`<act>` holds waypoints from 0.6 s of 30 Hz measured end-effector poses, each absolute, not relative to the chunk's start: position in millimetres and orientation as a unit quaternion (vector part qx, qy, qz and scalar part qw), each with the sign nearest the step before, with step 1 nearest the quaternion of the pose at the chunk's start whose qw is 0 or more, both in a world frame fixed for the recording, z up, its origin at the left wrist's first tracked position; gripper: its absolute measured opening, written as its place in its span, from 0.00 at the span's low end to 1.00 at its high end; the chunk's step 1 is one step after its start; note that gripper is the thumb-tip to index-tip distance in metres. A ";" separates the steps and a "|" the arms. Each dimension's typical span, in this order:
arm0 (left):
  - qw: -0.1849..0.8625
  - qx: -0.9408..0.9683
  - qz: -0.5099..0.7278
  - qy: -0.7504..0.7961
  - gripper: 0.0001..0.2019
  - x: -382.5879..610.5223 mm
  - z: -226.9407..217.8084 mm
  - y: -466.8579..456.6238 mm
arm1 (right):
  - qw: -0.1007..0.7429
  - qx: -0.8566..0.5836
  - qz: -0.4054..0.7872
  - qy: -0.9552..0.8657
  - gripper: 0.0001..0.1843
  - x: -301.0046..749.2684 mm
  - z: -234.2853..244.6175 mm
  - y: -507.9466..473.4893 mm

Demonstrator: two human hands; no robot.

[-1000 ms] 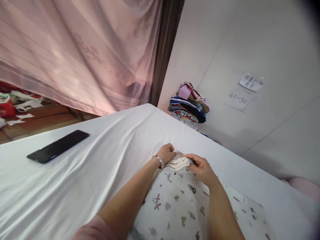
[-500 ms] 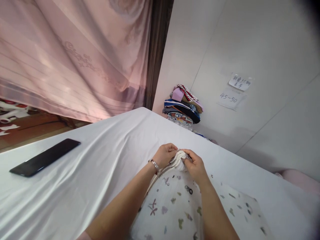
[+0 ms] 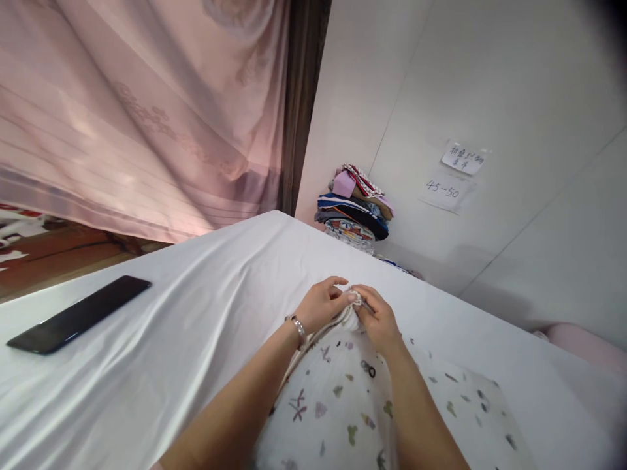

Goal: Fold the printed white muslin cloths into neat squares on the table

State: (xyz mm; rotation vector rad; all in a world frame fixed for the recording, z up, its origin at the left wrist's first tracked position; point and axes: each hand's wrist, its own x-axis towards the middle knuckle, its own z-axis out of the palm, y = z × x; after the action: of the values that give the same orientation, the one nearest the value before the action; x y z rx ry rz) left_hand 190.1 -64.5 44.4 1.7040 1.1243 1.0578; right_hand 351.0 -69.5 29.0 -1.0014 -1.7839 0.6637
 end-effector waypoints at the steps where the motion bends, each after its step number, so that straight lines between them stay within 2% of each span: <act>1: 0.385 0.690 0.405 0.460 0.21 190.4 46.5 -65.7 | 0.466 -0.414 0.277 -0.731 0.17 351.5 28.1 -69.1; 8: 0.213 0.783 0.296 0.504 0.25 216.8 57.3 -97.1 | 0.385 -0.432 0.419 -0.700 0.26 382.6 38.9 -77.1; 12: 0.123 0.839 0.258 0.463 0.24 241.2 65.8 -129.0 | 0.302 -0.450 0.433 -0.720 0.16 407.8 57.2 -87.7; 18: 0.083 0.849 0.219 0.474 0.37 250.7 62.7 -144.9 | 0.246 -0.474 0.442 -0.720 0.14 406.2 61.3 -96.6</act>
State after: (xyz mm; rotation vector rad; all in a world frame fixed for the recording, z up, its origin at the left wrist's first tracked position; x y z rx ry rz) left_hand 250.7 -144.9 62.7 2.5355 1.4144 0.6527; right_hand 406.2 -96.6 61.3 -1.2936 -1.9653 1.2071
